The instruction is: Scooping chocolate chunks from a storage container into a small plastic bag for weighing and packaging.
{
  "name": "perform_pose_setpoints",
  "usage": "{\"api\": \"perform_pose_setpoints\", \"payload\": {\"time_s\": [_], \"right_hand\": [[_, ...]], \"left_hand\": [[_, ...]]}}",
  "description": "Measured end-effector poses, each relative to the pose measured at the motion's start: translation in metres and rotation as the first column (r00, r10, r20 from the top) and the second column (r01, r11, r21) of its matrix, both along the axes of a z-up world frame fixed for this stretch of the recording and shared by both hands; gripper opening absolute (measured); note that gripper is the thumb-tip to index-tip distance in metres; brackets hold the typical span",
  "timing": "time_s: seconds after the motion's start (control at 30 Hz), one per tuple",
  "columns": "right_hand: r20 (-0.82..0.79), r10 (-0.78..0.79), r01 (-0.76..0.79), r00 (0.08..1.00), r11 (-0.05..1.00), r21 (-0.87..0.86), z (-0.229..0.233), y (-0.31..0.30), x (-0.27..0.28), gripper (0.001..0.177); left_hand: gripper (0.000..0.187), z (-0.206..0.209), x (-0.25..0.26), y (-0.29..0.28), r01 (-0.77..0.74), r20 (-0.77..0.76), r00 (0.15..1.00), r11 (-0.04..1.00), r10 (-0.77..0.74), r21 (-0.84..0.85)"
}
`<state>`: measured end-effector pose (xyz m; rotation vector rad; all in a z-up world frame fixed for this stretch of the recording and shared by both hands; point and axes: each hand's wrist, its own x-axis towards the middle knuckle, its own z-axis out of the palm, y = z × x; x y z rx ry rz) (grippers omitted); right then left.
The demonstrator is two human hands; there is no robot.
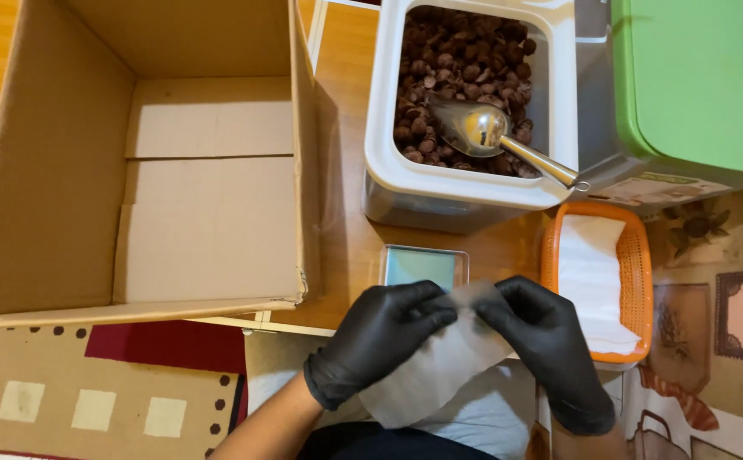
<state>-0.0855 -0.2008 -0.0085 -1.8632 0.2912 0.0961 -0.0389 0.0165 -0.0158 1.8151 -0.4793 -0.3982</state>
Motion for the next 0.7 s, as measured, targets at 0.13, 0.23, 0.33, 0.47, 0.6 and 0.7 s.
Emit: {"api": "perform_pose_setpoints", "payload": {"time_s": [0.13,0.23,0.33,0.47,0.6,0.7], "right_hand": [[0.111,0.024,-0.014,0.993,0.996,-0.087,-0.026,-0.007,0.001,0.021],[0.117,-0.039,0.051,0.992,0.994,-0.101,-0.038,-0.006,0.0,0.02],[0.139,-0.023,0.014,0.99,0.998,0.063,-0.036,0.0,0.004,0.011],[0.098,-0.066,0.066,0.993,0.998,0.008,-0.031,-0.006,0.005,0.01],[-0.006,-0.024,0.025,1.0,0.996,0.09,-0.033,-0.012,0.006,0.016],[-0.033,-0.225,0.224,0.974,0.974,-0.031,-0.031,-0.018,0.005,0.014]], "left_hand": [[0.024,-0.012,0.002,0.007,-0.013,-0.154,0.988,1.0,0.016,0.018],[0.02,-0.016,0.002,0.012,-0.016,-0.363,0.932,1.0,0.006,-0.023],[0.047,-0.02,0.002,0.016,-0.03,-0.125,0.991,0.997,0.039,0.071],[0.017,-0.006,0.004,0.022,0.038,-0.322,0.946,0.999,-0.033,0.009],[0.018,-0.012,0.002,0.023,0.061,-0.157,0.986,0.998,-0.057,0.024],[0.025,-0.018,0.004,0.031,0.139,-0.18,0.98,0.942,-0.086,0.305]]}}
